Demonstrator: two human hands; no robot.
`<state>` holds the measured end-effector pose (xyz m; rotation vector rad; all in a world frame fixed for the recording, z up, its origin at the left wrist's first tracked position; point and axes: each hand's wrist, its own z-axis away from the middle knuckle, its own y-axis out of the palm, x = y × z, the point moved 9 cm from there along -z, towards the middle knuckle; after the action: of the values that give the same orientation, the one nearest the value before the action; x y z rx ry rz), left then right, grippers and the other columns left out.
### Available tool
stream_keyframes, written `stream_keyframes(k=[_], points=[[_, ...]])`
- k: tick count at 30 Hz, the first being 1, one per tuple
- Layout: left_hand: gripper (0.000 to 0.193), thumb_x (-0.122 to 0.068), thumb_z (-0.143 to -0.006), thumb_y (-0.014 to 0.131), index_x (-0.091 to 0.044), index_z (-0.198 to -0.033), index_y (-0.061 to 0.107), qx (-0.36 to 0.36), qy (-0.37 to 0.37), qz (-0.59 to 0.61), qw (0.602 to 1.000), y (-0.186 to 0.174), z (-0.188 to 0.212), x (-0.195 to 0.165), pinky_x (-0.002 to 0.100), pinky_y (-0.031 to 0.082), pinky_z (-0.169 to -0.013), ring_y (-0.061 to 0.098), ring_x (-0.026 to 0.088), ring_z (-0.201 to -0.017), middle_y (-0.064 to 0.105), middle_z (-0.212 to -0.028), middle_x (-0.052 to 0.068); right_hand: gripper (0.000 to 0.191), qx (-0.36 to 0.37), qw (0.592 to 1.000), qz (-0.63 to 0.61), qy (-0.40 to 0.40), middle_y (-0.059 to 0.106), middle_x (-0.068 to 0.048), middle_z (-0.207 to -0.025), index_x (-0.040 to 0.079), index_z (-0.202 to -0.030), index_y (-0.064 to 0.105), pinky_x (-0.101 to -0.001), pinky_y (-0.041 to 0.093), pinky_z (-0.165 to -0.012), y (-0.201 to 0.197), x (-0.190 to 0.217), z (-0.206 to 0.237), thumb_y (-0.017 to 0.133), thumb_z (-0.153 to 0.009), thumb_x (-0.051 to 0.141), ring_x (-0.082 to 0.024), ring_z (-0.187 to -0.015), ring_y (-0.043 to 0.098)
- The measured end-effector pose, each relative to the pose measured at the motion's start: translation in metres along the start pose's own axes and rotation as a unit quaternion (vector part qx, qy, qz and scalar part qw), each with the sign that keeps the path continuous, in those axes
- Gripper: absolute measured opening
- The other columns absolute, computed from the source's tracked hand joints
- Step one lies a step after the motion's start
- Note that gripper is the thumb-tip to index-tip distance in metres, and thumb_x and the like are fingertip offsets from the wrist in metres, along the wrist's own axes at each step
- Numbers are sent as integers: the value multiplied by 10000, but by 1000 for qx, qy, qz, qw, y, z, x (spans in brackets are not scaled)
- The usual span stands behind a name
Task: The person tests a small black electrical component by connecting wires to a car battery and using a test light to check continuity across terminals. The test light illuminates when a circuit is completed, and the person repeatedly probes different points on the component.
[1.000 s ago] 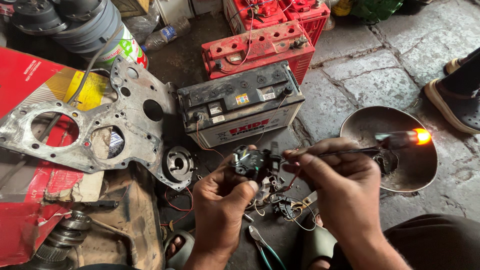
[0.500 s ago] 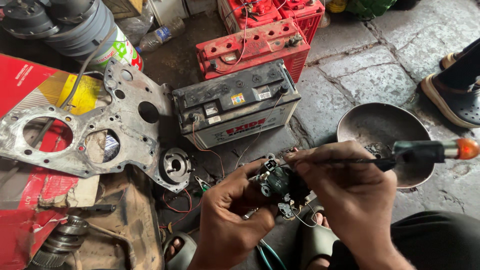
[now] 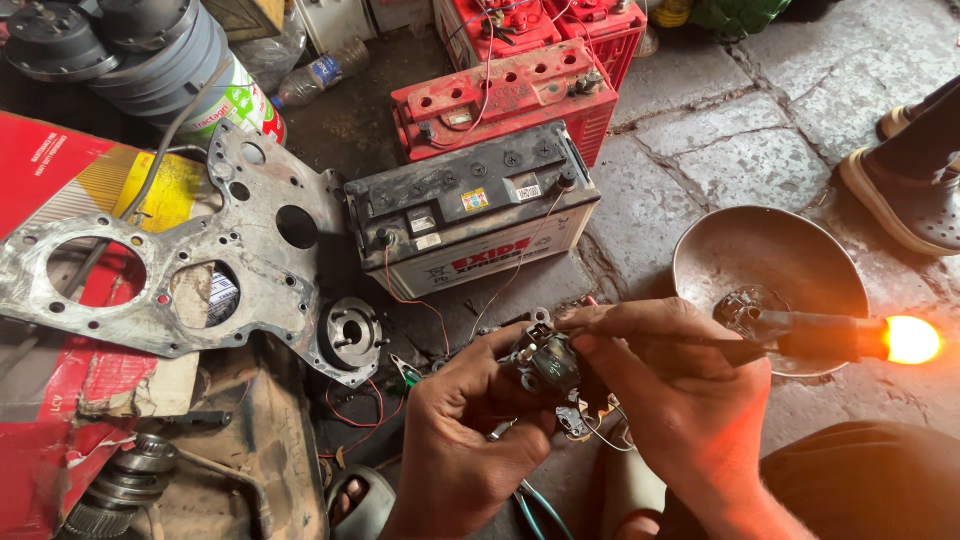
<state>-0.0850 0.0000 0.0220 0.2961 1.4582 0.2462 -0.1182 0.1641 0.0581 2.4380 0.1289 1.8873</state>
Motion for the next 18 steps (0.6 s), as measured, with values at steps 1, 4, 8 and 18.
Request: stream_keyframes(k=[1,4,8,18], points=[[558,106,-729,647,90,-1287,657,-2,-6,3,1000,0,0,1,246,598,-750,732,95,-826,770,-943,87,140,2,1000,-3,-4,772,-188,-1031,-70,-1029,675,-302,647,-852,0,1,0,705,-902,-120,-193,-944,753],[531,109,-742,652,98,-1273,652,3,-3,7,1000,1,0,0,249,604,-765,741,96,-846,773,-950,80,130,-8,1000,-22,15,774,-189,-1030,-73,-1027,678,-308,644,-851,-1,-2,0,697,-907,-121,-197,-941,755],[451,121,-751,651,131,-1202,668,-5,9,-10,1000,-1,-1,3,245,593,-806,722,85,-877,759,-1025,58,128,-29,997,-16,64,779,-183,-1035,-73,-1018,686,-310,643,-879,-7,-7,-2,682,-895,-110,-195,-968,762],[360,121,-750,630,138,-1105,682,1,16,9,1000,-2,-1,8,250,590,-831,720,84,-900,752,-1095,73,130,-24,997,-26,62,785,-182,-1034,-76,-1029,679,-317,646,-885,-6,-7,-4,676,-905,-111,-198,-972,767]])
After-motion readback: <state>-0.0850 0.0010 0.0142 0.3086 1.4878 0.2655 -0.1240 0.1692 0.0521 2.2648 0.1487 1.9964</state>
